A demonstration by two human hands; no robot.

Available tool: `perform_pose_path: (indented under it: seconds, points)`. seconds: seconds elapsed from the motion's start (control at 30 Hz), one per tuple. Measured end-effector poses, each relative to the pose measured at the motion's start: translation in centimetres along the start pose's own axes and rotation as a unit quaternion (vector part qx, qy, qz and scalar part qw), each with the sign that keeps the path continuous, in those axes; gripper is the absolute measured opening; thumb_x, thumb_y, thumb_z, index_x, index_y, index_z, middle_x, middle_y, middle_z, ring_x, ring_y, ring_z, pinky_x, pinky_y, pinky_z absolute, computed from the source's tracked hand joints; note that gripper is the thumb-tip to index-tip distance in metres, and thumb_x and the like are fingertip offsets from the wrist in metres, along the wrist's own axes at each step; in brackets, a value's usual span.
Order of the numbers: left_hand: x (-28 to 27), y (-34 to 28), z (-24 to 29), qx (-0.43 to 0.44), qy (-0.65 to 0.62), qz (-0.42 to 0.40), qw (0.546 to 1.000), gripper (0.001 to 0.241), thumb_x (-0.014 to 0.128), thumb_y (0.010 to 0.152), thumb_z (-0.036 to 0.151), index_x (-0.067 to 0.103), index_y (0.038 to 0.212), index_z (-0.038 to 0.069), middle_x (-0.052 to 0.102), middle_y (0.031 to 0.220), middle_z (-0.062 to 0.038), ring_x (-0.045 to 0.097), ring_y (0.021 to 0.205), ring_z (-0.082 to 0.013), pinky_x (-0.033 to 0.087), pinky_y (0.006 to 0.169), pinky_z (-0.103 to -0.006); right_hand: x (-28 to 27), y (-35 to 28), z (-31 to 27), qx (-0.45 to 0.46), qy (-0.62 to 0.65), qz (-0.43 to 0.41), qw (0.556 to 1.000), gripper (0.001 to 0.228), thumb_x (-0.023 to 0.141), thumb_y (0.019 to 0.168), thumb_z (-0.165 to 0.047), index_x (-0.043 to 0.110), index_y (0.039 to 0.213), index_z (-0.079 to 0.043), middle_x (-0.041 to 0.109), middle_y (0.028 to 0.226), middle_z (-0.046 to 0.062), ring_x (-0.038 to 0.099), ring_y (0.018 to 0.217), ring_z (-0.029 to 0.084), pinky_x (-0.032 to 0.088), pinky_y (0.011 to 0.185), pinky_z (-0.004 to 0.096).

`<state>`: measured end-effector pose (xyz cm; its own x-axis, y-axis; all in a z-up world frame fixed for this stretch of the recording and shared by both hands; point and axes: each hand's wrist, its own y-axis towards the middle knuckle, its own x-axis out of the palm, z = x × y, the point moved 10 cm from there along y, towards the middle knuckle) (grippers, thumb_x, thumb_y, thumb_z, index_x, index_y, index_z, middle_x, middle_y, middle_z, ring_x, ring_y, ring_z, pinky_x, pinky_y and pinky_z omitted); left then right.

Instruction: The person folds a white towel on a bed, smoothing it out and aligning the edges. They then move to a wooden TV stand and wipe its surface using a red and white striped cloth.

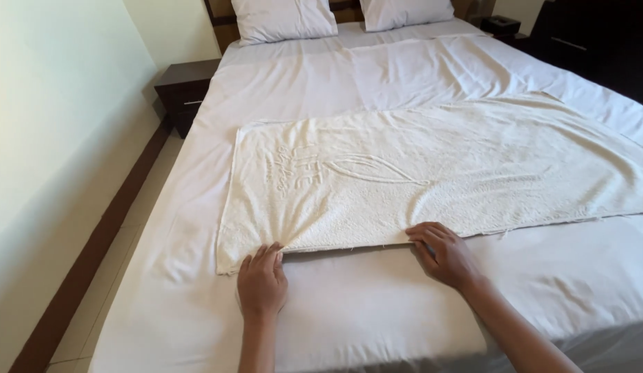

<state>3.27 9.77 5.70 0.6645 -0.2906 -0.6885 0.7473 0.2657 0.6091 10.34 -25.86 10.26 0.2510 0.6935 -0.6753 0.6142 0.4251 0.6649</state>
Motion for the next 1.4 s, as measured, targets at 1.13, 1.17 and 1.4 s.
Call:
perform_pose_path:
  seconds: [1.13,1.17,1.4]
  points:
    - [3.5,0.2,-3.8,0.009,0.032,-0.017,0.999,0.054,0.043,0.095,0.016,0.054,0.147,0.017,0.049,0.158,-0.011,0.038,0.152,-0.0295,0.023,0.126,-0.0476,11.3,1.2,-11.7,-0.053,0.032,-0.318,0.946,0.062,0.047,0.095,-0.050,0.055,0.145,-0.014,0.048,0.158,0.008,0.036,0.153,0.026,0.019,0.130,0.046]
    - [4.0,-0.1,-3.6,0.015,0.034,-0.055,0.998,0.052,0.043,0.095,0.016,0.057,0.144,0.020,0.052,0.157,-0.006,0.040,0.152,-0.0240,0.024,0.128,-0.0449,10.2,0.7,-9.8,-0.058,-0.010,-0.296,0.953,0.064,0.045,0.098,-0.051,0.050,0.149,-0.012,0.043,0.160,0.011,0.031,0.153,0.028,0.014,0.128,0.049]
    - [2.4,-0.6,3.6,-0.058,0.180,-0.210,0.959,0.061,0.040,0.097,0.041,0.037,0.156,0.024,0.024,0.165,-0.015,0.016,0.153,-0.0346,0.009,0.124,-0.0517,3.4,-4.0,5.1,0.024,-0.141,-0.228,0.963,0.070,0.036,0.101,-0.057,0.036,0.158,-0.016,0.029,0.166,0.008,0.020,0.155,0.028,0.009,0.125,0.050]
